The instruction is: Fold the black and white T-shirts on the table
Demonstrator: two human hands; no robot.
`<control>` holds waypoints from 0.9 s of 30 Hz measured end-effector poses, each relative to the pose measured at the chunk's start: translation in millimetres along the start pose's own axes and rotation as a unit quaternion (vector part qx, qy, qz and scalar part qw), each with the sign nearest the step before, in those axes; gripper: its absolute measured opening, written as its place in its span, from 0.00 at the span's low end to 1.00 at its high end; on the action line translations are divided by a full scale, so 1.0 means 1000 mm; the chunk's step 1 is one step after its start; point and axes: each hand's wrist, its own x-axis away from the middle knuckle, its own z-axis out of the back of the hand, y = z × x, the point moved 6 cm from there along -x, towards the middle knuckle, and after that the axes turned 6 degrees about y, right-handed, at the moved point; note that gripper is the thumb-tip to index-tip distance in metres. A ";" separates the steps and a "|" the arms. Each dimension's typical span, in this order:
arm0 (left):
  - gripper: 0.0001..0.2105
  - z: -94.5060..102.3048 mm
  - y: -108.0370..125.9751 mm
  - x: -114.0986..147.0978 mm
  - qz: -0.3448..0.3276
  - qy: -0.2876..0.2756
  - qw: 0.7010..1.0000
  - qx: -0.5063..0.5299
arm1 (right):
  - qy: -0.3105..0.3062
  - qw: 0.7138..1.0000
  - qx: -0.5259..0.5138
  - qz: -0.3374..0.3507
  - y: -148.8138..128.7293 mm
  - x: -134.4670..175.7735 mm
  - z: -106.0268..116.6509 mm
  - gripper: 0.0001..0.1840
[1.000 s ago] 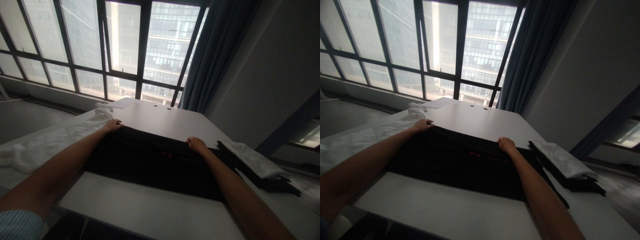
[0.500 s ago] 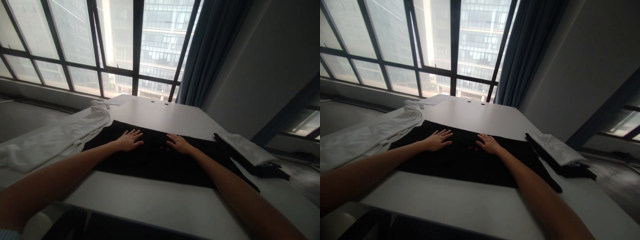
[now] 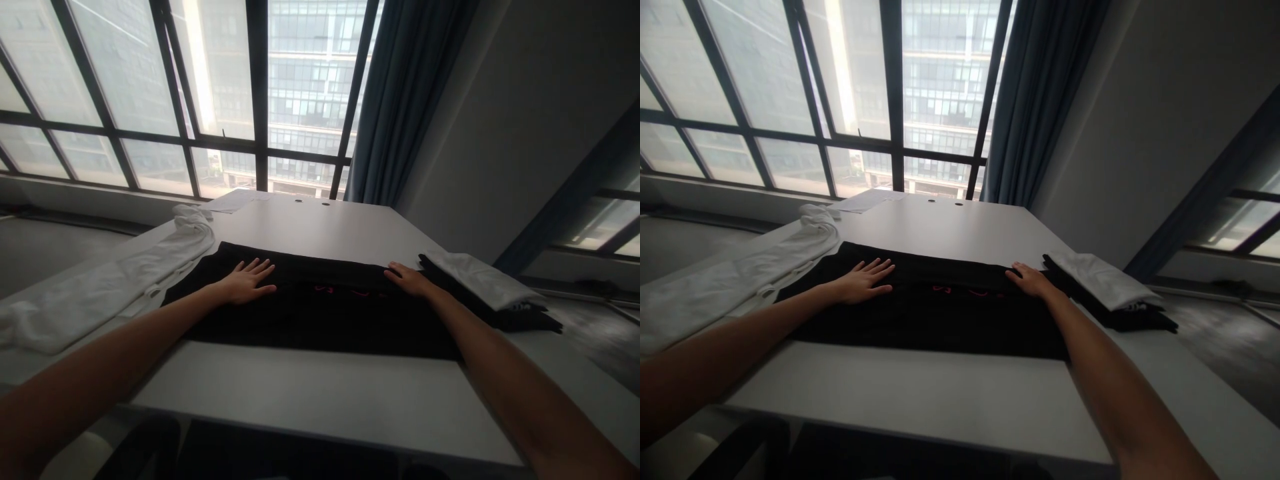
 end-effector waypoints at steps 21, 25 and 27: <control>0.39 -0.001 -0.005 -0.003 0.011 0.011 1.000 -0.010 | 0.133 0.962 -0.089 -0.221 0.090 0.026 0.057 0.20; 0.41 0.000 -0.004 -0.001 0.017 0.003 1.000 -0.015 | 0.209 0.954 -0.059 -0.205 0.081 0.027 0.070 0.17; 0.41 0.000 -0.004 -0.001 0.019 0.000 1.000 -0.018 | 0.208 0.959 -0.017 -0.191 0.072 0.028 0.069 0.16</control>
